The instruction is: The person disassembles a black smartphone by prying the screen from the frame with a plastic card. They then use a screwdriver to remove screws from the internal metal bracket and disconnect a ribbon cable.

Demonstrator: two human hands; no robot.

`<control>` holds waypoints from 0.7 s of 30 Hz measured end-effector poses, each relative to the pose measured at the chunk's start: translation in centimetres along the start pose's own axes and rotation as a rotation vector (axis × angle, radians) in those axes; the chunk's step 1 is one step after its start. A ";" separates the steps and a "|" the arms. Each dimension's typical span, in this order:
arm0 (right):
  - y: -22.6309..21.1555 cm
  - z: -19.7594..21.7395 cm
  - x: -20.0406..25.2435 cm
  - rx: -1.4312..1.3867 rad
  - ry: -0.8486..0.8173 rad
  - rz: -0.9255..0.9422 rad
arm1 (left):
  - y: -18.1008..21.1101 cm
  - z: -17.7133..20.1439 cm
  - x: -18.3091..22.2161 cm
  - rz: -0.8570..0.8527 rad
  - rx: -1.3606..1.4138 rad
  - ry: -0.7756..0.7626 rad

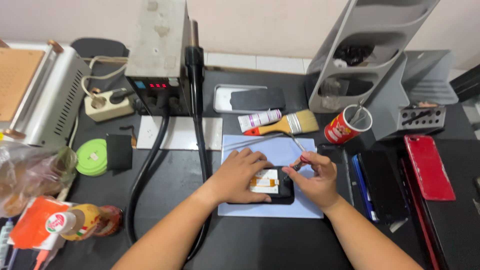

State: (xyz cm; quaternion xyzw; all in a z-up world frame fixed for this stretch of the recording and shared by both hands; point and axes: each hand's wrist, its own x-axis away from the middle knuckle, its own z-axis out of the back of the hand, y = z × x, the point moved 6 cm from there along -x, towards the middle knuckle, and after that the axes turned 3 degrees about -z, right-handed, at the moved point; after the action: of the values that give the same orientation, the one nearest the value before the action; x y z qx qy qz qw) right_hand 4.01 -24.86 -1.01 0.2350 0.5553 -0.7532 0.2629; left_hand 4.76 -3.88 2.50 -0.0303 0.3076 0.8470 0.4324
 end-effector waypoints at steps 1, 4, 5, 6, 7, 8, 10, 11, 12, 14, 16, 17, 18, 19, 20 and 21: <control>0.1 0.1 0.1 0.000 -0.006 -0.002 | 0.2 0.0 0.1 -0.007 -0.016 0.005; -0.4 0.1 0.3 0.038 -0.024 0.041 | 0.6 0.0 0.2 -0.015 -0.054 0.021; -0.7 0.0 0.2 0.055 -0.031 0.065 | 0.6 -0.1 0.2 -0.006 -0.060 0.026; -1.1 -0.1 0.1 0.078 -0.043 0.089 | 0.6 -0.2 0.4 0.003 -0.067 0.032; -1.5 -0.1 -0.2 0.102 -0.053 0.118 | 0.6 -0.3 0.4 0.005 -0.070 0.042; -1.9 -0.2 -0.5 0.126 -0.064 0.146 | 0.7 -0.3 0.4 0.007 -0.074 0.053; -2.1 -0.3 -0.9 0.137 -0.086 0.158 | 0.5 -0.3 0.2 0.006 -0.093 0.073; -2.2 -0.4 -0.9 0.141 -0.100 0.159 | 0.4 -0.3 0.3 0.010 -0.104 0.080; -2.0 -0.3 -0.9 0.152 -0.083 0.160 | 0.3 -0.3 0.3 0.014 -0.116 0.086; -1.7 -0.1 -0.8 0.173 -0.047 0.162 | -0.2 -0.4 0.4 0.046 -0.153 0.084; -1.1 -0.2 -0.5 0.134 -0.052 0.093 | -0.4 -0.4 0.4 0.051 -0.149 0.083; -0.8 -0.2 -0.4 0.115 -0.053 0.061 | -0.5 -0.3 0.4 0.041 -0.127 0.084; -0.6 -0.3 -0.3 0.086 -0.071 0.039 | -0.5 -0.2 0.4 0.031 -0.105 0.084; -0.3 -0.4 -0.3 0.057 -0.089 0.016 | -0.4 -0.2 0.4 0.019 -0.111 0.087; -0.1 -0.5 -0.2 0.028 -0.107 -0.007 | -0.4 -0.2 0.4 0.006 -0.117 0.089; 0.0 -0.5 -0.1 0.018 -0.127 -0.019 | -0.3 -0.2 0.4 -0.006 -0.124 0.092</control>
State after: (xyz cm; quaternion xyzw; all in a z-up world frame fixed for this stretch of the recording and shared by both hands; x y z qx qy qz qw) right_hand 4.15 -24.40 -1.07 0.1840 0.5331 -0.7738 0.2884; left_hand 4.69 -3.59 2.10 -0.0966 0.2739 0.8609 0.4178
